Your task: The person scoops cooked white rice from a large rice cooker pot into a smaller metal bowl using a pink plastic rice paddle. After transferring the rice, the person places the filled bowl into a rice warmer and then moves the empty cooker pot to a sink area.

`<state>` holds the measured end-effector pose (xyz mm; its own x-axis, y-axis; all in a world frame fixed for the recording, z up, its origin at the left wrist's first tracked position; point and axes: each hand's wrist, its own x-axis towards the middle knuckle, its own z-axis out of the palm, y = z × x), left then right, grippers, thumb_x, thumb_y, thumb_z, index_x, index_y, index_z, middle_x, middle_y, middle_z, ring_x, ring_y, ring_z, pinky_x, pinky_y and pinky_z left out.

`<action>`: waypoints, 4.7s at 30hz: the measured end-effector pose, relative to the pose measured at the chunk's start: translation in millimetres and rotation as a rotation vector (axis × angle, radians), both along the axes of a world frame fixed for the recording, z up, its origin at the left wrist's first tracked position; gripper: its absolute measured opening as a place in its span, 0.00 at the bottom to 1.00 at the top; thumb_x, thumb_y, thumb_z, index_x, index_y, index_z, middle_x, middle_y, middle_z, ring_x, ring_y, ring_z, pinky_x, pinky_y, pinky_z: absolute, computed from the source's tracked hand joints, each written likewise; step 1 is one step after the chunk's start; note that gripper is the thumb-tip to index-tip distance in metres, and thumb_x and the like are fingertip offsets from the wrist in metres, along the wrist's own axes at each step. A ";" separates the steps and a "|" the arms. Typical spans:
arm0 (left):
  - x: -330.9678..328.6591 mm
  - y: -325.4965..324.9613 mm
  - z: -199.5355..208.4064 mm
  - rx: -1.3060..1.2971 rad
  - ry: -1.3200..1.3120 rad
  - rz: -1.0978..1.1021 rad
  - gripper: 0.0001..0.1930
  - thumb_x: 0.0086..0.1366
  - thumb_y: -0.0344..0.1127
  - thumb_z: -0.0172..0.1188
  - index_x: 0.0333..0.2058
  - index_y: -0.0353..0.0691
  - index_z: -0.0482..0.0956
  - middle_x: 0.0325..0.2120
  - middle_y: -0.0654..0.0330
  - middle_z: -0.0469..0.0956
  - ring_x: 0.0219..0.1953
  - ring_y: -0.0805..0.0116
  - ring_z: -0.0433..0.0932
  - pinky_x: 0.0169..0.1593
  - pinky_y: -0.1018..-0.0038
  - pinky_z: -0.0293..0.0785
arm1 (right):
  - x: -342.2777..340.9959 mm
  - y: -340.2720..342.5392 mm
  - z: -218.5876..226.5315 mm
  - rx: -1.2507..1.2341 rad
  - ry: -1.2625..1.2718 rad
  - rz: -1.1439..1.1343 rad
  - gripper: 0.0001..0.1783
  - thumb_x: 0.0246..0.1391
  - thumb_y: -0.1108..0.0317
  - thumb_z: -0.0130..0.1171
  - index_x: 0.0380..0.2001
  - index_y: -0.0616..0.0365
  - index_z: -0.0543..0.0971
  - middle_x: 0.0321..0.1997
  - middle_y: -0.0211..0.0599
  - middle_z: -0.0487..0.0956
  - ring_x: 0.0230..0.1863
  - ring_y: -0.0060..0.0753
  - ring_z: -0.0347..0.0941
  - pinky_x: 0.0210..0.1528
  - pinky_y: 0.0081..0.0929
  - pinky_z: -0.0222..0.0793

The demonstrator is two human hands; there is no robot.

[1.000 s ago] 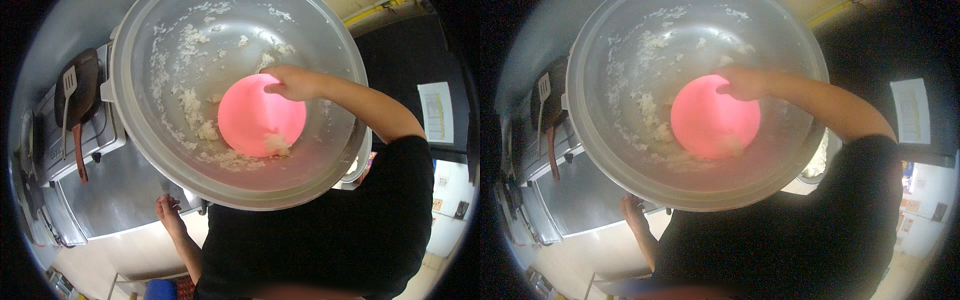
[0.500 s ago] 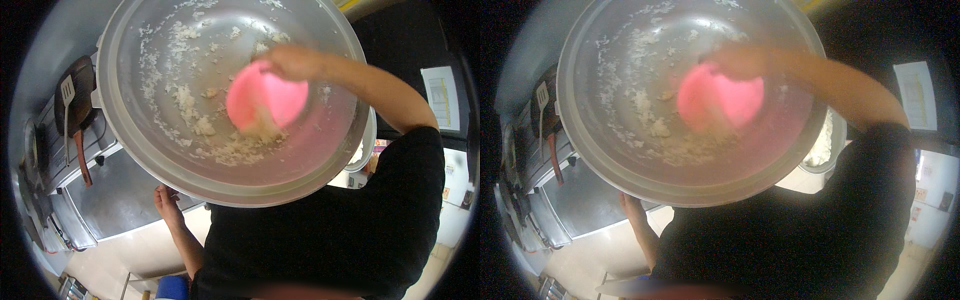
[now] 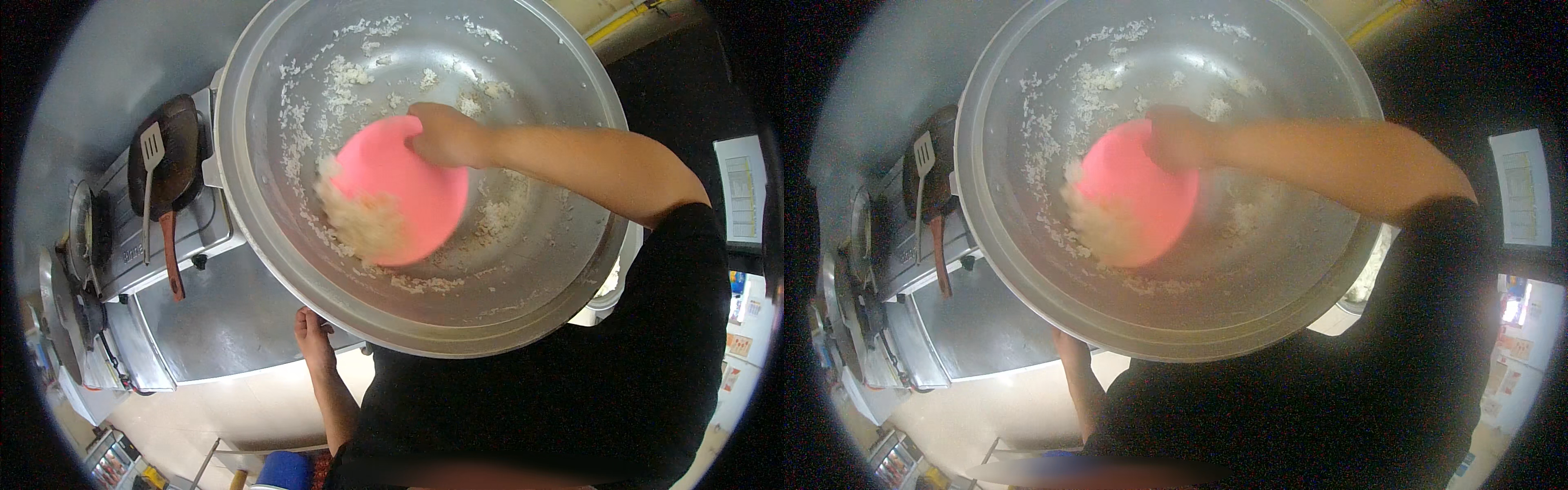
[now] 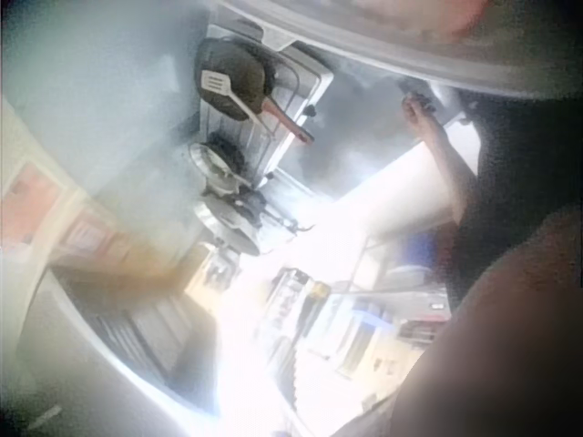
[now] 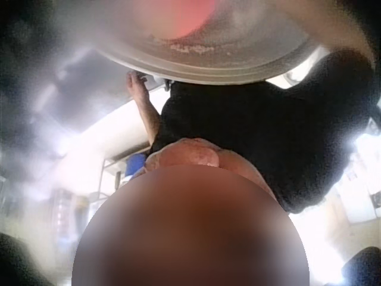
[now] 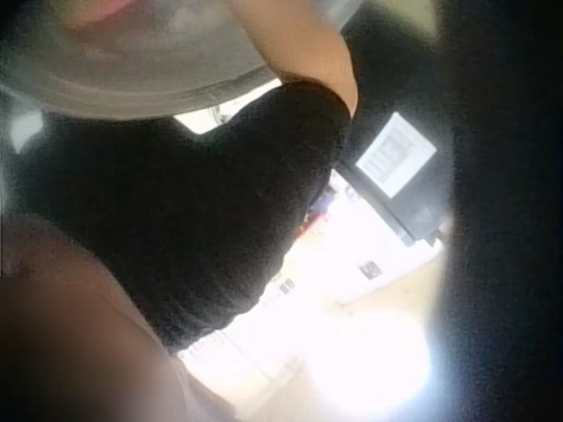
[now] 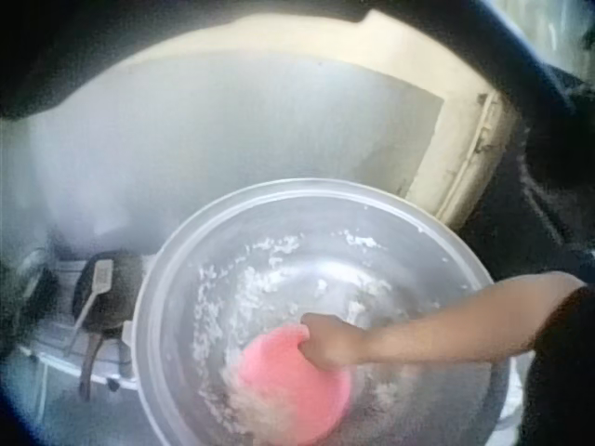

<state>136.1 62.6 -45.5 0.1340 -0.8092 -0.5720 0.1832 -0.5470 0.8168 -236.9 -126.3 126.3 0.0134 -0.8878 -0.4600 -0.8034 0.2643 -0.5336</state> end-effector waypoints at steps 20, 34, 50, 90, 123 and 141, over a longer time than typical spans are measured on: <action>27.1 4.2 -1.8 0.003 0.058 0.109 0.12 0.73 0.45 0.58 0.37 0.43 0.76 0.27 0.66 0.76 0.26 0.76 0.75 0.27 0.80 0.66 | -33.3 -72.8 27.7 -0.399 0.426 -0.261 0.23 0.54 0.71 0.55 0.54 0.69 0.73 0.44 0.64 0.82 0.48 0.64 0.80 0.51 0.49 0.75; -12.4 10.3 -2.7 -0.071 -0.108 0.005 0.15 0.73 0.40 0.57 0.48 0.34 0.78 0.38 0.60 0.82 0.39 0.72 0.79 0.43 0.74 0.75 | 24.7 -33.4 0.6 -0.267 -0.185 0.592 0.15 0.61 0.64 0.57 0.51 0.51 0.76 0.47 0.52 0.81 0.50 0.59 0.77 0.50 0.53 0.71; 38.8 75.9 35.1 -0.224 0.053 0.179 0.12 0.72 0.36 0.58 0.49 0.39 0.73 0.35 0.59 0.77 0.34 0.66 0.79 0.36 0.75 0.74 | -17.2 46.5 98.5 -0.394 -0.342 0.269 0.21 0.65 0.51 0.61 0.52 0.55 0.79 0.46 0.35 0.82 0.46 0.27 0.76 0.51 0.31 0.73; -243.2 196.9 133.1 -0.442 -0.071 -0.813 0.06 0.70 0.32 0.63 0.37 0.35 0.79 0.28 0.60 0.77 0.27 0.78 0.75 0.32 0.80 0.72 | -204.2 386.7 94.9 -0.945 0.539 0.329 0.16 0.55 0.65 0.58 0.48 0.41 0.81 0.42 0.32 0.81 0.44 0.41 0.81 0.41 0.35 0.80; -263.8 241.8 65.7 -0.409 -0.524 -0.585 0.35 0.54 0.53 0.78 0.44 0.37 0.64 0.28 0.60 0.74 0.27 0.70 0.72 0.32 0.70 0.72 | -88.9 308.3 136.2 -1.164 0.294 0.459 0.26 0.62 0.55 0.61 0.62 0.42 0.74 0.50 0.41 0.78 0.47 0.46 0.77 0.50 0.38 0.75; -221.8 292.3 31.5 0.076 0.294 -1.023 0.16 0.72 0.39 0.50 0.52 0.38 0.75 0.41 0.57 0.78 0.38 0.68 0.79 0.40 0.70 0.77 | -254.3 368.2 -27.9 -0.710 0.580 -0.033 0.21 0.64 0.58 0.57 0.53 0.60 0.80 0.50 0.54 0.81 0.50 0.56 0.79 0.54 0.43 0.74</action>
<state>-85.6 354.9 -14.0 -0.7405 -0.4197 -0.5249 -0.2073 -0.6004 0.7724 -491.2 242.0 98.4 -0.0802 -0.9604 0.2669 -0.9939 0.0566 -0.0949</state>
